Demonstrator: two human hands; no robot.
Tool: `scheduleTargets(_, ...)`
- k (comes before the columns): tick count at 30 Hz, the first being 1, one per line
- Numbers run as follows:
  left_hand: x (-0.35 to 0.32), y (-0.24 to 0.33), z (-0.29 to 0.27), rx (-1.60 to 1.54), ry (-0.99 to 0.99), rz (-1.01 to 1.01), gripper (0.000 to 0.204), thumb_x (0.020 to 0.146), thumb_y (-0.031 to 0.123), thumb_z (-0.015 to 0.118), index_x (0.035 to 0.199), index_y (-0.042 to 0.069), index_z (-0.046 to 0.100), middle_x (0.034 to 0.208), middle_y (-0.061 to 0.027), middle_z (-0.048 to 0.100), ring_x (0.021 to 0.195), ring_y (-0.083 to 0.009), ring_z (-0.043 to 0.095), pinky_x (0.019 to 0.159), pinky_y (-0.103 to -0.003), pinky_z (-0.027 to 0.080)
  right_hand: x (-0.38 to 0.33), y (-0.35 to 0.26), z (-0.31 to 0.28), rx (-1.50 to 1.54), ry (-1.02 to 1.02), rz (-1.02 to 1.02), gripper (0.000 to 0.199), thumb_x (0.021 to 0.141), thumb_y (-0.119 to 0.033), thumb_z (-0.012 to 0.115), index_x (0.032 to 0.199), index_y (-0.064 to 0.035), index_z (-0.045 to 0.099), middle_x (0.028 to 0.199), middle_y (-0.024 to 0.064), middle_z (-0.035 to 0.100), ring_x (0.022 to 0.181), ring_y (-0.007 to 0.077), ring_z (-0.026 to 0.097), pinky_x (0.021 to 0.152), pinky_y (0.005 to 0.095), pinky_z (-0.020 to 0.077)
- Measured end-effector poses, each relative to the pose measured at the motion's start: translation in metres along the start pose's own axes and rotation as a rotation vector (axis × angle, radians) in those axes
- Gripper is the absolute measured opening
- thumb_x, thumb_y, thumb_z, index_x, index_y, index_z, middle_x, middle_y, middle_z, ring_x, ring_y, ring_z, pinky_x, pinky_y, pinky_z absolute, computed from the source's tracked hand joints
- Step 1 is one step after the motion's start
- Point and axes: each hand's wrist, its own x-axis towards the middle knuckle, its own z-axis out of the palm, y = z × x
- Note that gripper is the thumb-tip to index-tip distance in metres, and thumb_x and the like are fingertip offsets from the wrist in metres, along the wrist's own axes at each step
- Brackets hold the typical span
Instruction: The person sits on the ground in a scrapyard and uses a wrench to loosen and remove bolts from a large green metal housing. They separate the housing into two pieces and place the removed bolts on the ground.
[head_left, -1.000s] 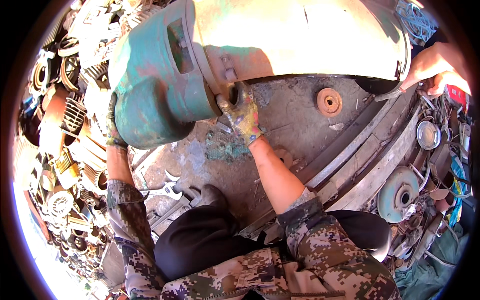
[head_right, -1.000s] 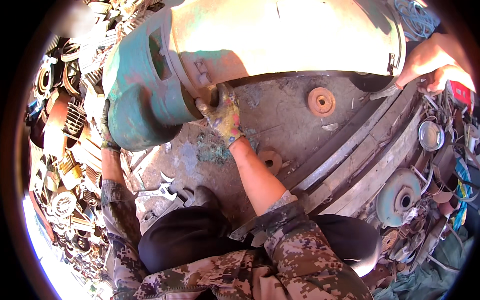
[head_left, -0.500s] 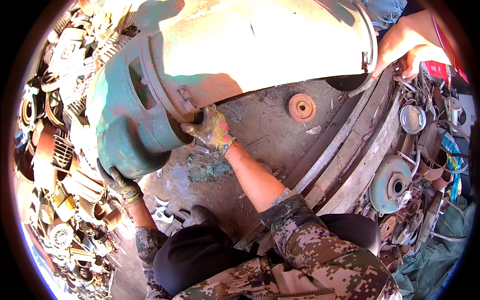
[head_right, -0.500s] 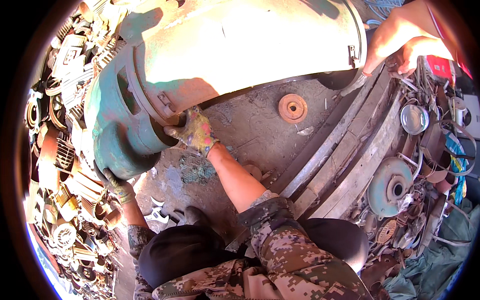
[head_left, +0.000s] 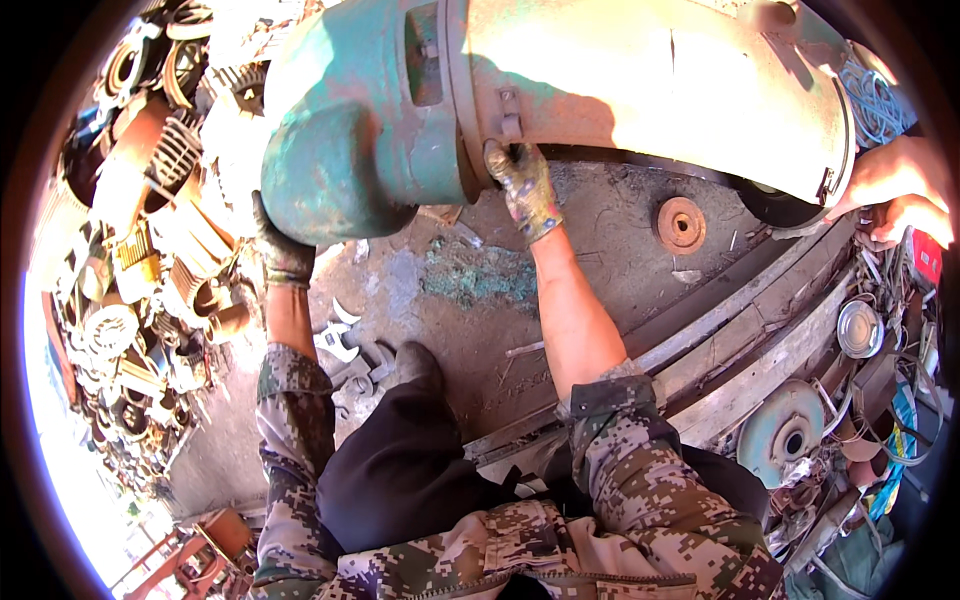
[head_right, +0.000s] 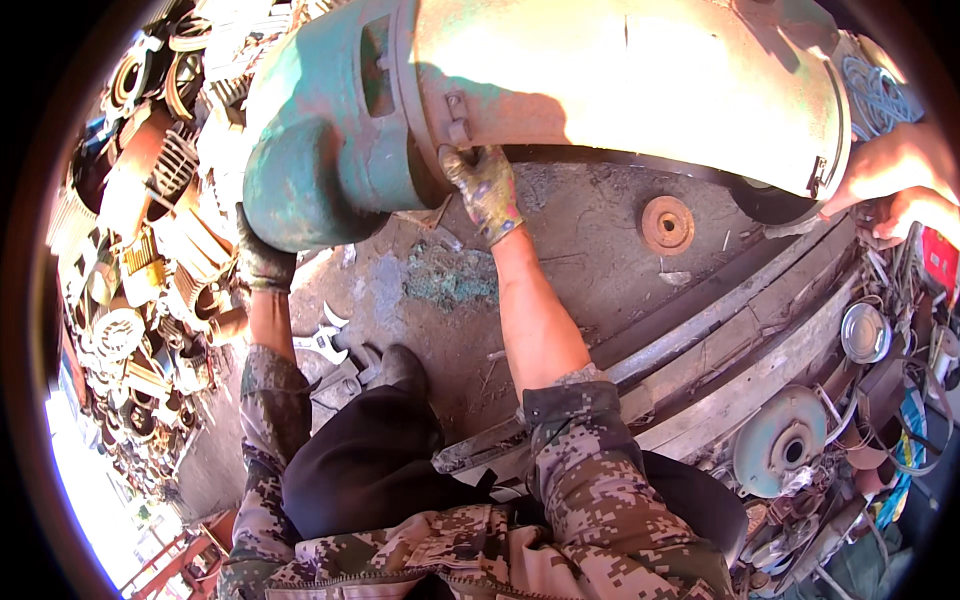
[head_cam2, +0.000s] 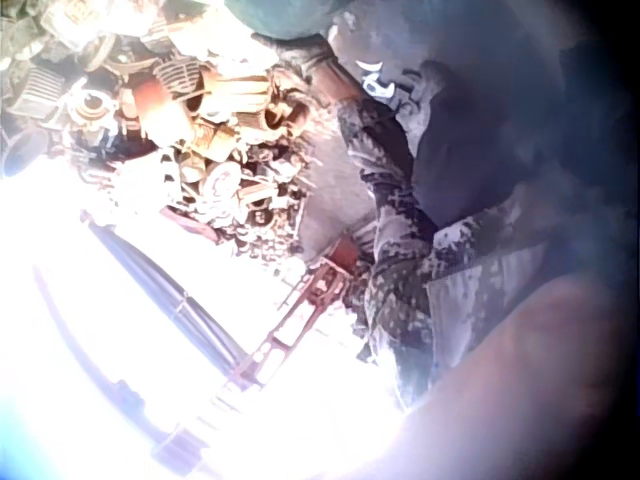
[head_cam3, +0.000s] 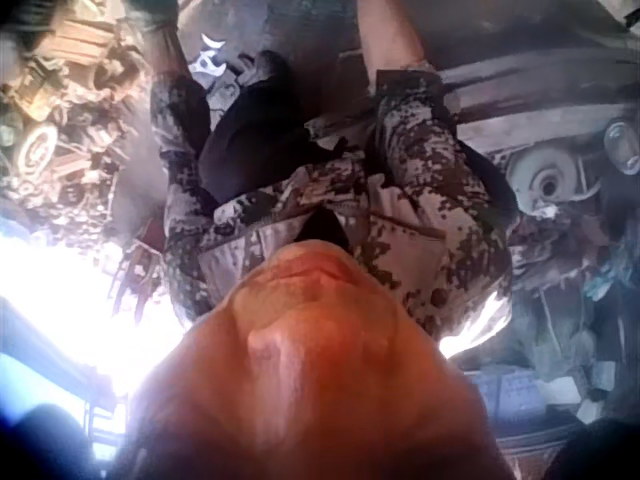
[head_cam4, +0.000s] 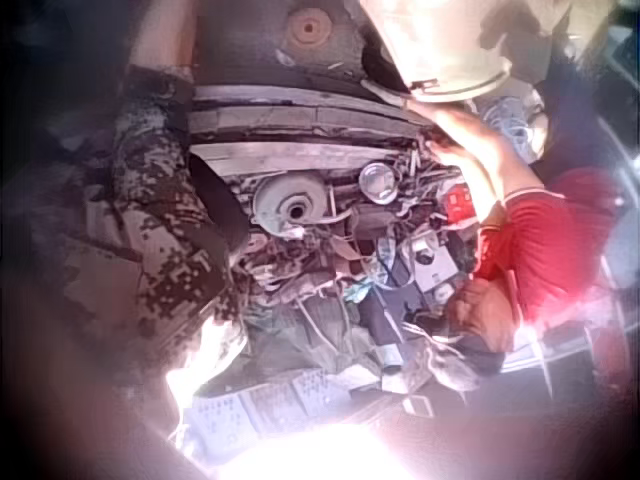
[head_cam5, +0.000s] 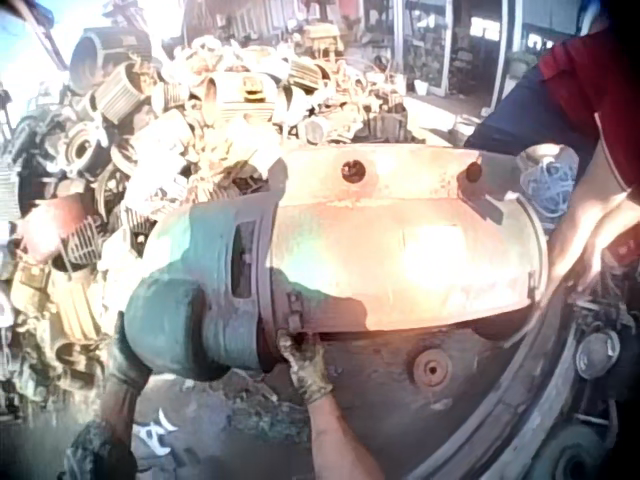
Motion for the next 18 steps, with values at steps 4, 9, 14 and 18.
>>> scheduleTargets(4, -0.006, -0.007, -0.012, 0.008, -0.042, 0.025, 0.07, 0.099, 0.059, 0.056, 0.149, 0.011, 0.049, 0.152, -0.0106, 0.053, 0.138, -0.0321, 0.048, 0.119, -0.049, 0.034, 0.003, -0.009, -0.005, 0.16, -0.055, 0.084, 0.056, 0.09, -0.026, 0.081, 0.133, 0.0011, 0.059, 0.123, 0.0075, 0.066, 0.109, 0.0166, 0.058, 0.097, 0.0324, 0.047)
scheduleTargets(9, -0.08, -0.023, -0.022, 0.107, -0.157, -0.057, 0.084, 0.101, 0.061, 0.053, 0.157, 0.001, 0.035, 0.161, -0.0156, 0.041, 0.146, -0.0317, 0.039, 0.123, -0.05, 0.026, -0.021, 0.005, -0.065, -0.11, -0.069, 0.079, 0.04, 0.1, -0.04, 0.067, 0.107, -0.0016, 0.065, 0.1, 0.0037, 0.065, 0.09, 0.0158, 0.057, 0.08, 0.0334, 0.0462)
scheduleTargets(14, -0.108, -0.024, 0.004, 0.847, 0.066, 0.323, 0.095, 0.086, 0.058, 0.077, 0.151, -0.003, 0.042, 0.139, -0.0174, 0.056, 0.127, -0.0254, 0.052, 0.11, -0.038, 0.04, -0.061, 0.047, -0.051, 0.111, 0.274, 0.002, 0.038, 0.101, -0.039, 0.064, 0.107, -0.0017, 0.068, 0.103, 0.0076, 0.069, 0.099, 0.0183, 0.063, 0.09, 0.0342, 0.0484)
scheduleTargets(18, -0.07, -0.015, 0.028, 0.852, 0.108, 0.533, 0.076, 0.096, 0.048, 0.069, 0.147, -0.004, 0.048, 0.132, -0.0171, 0.063, 0.119, -0.0251, 0.059, 0.105, -0.039, 0.046, -0.119, 0.16, -0.048, -0.44, 0.303, 0.063, 0.037, 0.096, -0.035, 0.068, 0.118, -0.0054, 0.071, 0.118, 0.0138, 0.072, 0.111, 0.027, 0.067, 0.101, 0.0419, 0.0485)
